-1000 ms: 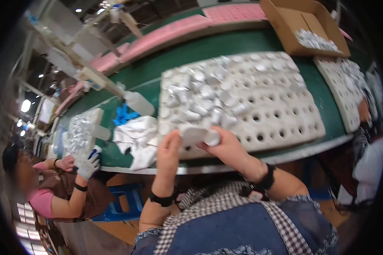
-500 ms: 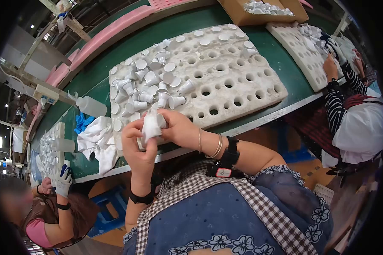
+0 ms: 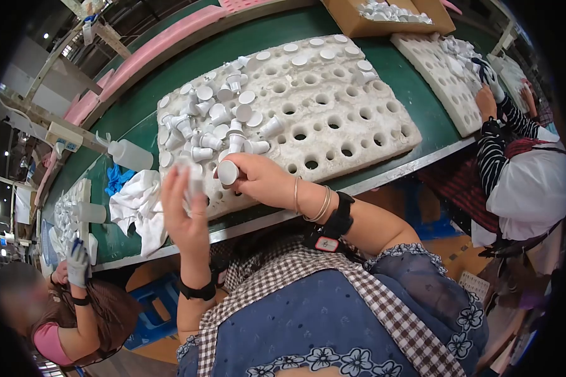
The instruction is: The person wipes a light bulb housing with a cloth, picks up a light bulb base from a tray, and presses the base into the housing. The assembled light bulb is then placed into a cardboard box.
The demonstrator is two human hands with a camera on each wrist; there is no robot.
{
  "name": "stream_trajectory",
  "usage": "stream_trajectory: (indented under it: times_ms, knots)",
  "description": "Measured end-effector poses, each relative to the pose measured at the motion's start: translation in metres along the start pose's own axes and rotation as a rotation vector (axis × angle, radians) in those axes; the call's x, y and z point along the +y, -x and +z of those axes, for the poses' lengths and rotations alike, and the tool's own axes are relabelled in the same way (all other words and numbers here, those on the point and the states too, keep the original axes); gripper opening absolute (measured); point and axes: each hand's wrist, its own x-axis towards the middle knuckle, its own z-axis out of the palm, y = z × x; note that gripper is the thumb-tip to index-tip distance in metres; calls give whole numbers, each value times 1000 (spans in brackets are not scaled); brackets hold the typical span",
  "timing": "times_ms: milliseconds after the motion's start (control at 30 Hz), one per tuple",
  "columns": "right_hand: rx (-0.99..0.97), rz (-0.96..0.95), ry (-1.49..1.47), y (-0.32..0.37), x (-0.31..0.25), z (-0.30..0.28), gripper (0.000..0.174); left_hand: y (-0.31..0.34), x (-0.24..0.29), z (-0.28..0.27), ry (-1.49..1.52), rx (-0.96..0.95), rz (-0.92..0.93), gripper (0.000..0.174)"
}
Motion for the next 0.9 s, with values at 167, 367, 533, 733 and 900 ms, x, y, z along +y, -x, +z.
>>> stream_trajectory:
  times_ms: [167, 367, 533, 733, 900]
  knots:
    - [133, -153, -59, 3, 5, 9, 26, -8, 16, 23, -470, -243, 413, 32]
    - [123, -252, 297, -2, 9, 6, 19, -16, 6, 15, -393, -70, 314, 29]
    - [136, -270, 9, 2, 10, 8, 18, -9, 6, 18, -476, -262, 463, 28]
    - [41, -165, 289, 0, 8, 0, 21, -14, -3, 5, -459, -70, 257, 32]
    - [20, -98, 198, 13, -18, 6, 42, 0, 7, 17, -414, -144, 365, 41]
